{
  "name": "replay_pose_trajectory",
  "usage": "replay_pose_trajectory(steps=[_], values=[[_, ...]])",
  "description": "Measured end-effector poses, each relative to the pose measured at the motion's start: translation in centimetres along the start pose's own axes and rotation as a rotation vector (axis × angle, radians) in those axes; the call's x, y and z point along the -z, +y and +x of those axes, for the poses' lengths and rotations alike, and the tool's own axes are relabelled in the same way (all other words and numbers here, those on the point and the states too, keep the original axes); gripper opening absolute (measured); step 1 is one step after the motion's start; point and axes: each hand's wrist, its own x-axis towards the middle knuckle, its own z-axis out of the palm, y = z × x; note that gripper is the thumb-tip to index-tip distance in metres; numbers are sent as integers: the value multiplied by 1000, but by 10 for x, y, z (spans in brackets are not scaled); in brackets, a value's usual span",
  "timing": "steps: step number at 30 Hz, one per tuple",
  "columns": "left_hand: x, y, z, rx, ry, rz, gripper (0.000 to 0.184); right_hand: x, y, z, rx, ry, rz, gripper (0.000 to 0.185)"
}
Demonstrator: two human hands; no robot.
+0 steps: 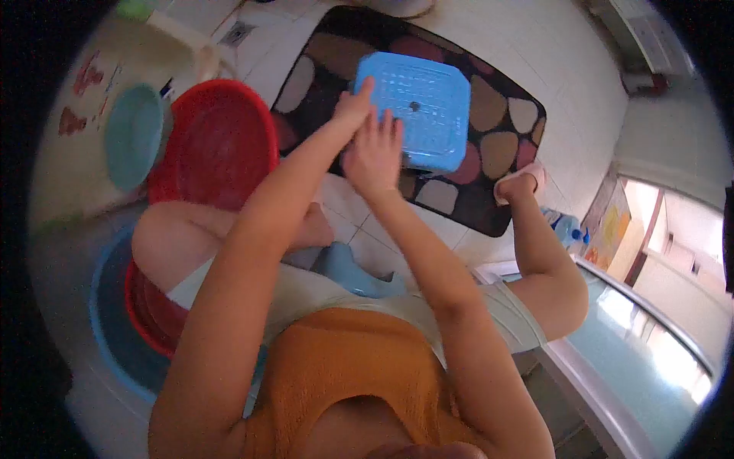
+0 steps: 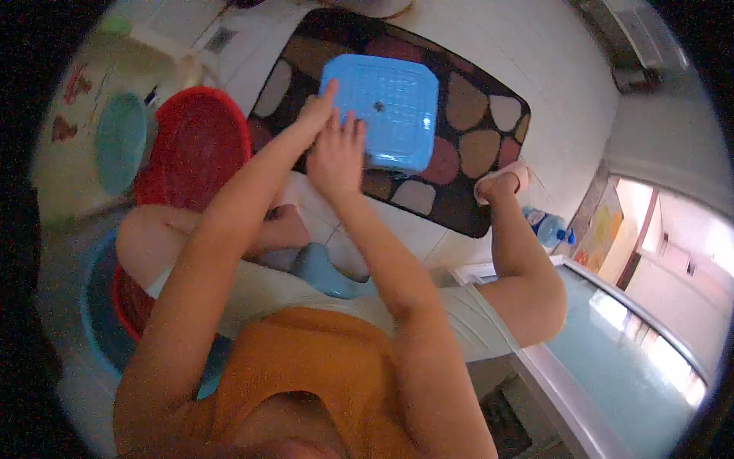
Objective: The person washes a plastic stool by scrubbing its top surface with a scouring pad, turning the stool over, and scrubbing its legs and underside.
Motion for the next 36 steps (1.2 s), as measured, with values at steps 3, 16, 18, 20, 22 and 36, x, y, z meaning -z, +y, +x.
replay_pose_trajectory(steps=[3, 16, 18, 20, 22, 36], values=[[-9, 12, -2, 6, 11, 19, 107, 1, 29, -12, -1, 82, 72, 58], [-19, 22, -29, -147, 275, 303, 88, -1, 141, -40, -578, 330, 430, 56], [-22, 29, -25, -178, 268, 316, 88, -8, 132, -46, -602, 466, 428, 53], [-18, 22, -25, -215, 265, 345, 89, -5, 151, -37, -746, 356, 831, 51], [-15, 18, -27, -182, 265, 349, 88, 0, 165, -36, -849, 266, 1111, 48], [-16, 23, -21, -167, 292, 314, 89, -36, 120, -63, -872, 617, 986, 48]])
